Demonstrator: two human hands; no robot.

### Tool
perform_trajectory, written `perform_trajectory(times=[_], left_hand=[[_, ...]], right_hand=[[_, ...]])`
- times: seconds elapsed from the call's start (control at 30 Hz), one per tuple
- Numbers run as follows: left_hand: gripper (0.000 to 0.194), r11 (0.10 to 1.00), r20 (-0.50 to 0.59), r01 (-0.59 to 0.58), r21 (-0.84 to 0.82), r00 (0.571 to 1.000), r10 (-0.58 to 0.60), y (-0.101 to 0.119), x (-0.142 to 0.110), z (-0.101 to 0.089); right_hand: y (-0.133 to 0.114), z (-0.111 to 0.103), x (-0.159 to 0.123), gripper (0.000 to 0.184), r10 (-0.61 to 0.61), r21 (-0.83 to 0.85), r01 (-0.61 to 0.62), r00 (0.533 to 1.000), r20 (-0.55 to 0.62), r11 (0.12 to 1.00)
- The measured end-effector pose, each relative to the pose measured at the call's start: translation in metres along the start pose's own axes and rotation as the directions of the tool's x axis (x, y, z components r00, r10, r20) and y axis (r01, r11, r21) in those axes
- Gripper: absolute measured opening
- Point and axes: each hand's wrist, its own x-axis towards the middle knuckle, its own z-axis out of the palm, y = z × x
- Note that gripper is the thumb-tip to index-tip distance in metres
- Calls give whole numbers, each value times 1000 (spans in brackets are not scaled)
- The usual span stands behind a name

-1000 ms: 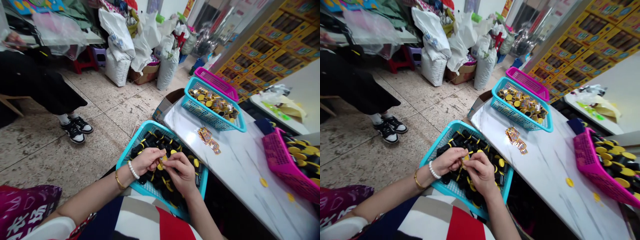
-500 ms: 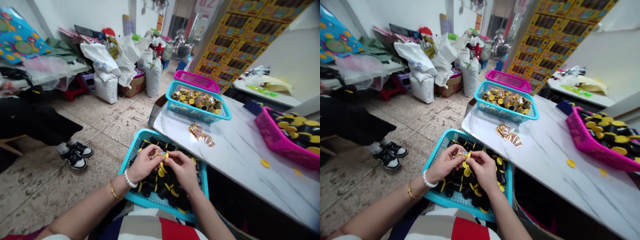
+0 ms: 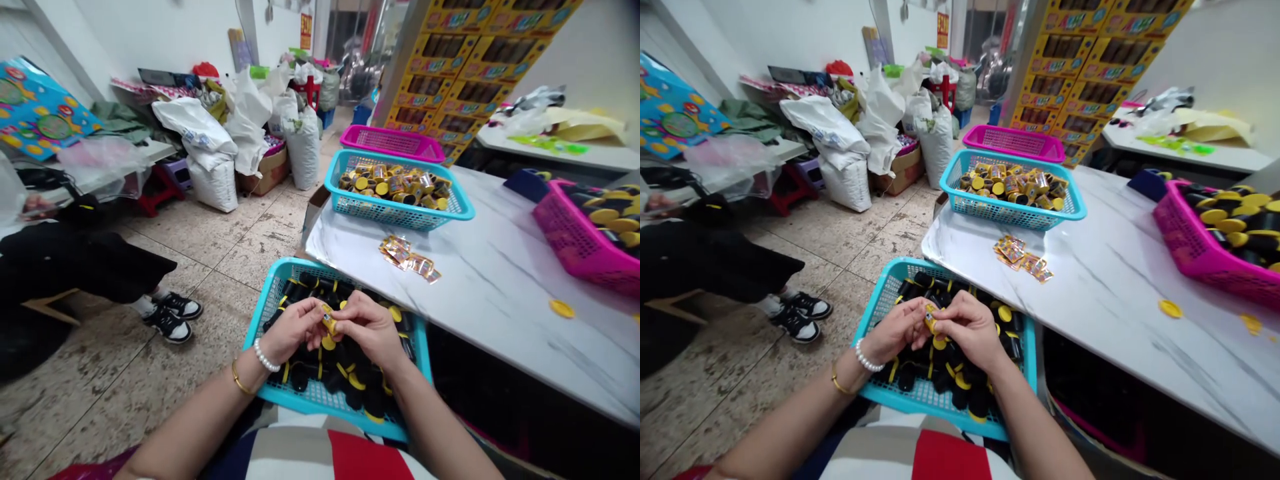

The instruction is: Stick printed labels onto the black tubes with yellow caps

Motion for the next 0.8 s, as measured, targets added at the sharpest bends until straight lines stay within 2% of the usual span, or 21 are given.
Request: perform_trajectory(times=[0.07,0.2,0.33,0.43,0.6,0.67,0.8], left_hand=[[35,999,-3,2,-33,1000,-3,-3,-1,-2],[34,994,-55,46,-103,997,-52,-6,-1,-4],[32,991,-21,57,-123,998,-60,-8,1,-6],[30,985,-11,43,-169,999,-45,-9,1,-8],[31,981,-74,-83,-173,995,70,-8,1,-8],[33,984,-103,-118,-130,989,105,-7,0,-8],[33,994,-165,-113,-12,980,109,-7,-2,-8]], right_hand=[[2,3,-3,6,-32,-28,32,999,-15,999],[7,6,-4,13,-103,-190,111,993,51,975],[13,8,-3,13,-189,-248,189,982,25,950],[16,9,-1,12,-157,-221,149,987,-22,964],[16,9,1,33,9,-67,-11,1000,-29,998],[16,10,-1,30,9,-138,-13,1000,-29,990],[15,14,-4,27,-118,-352,100,993,-31,931]])
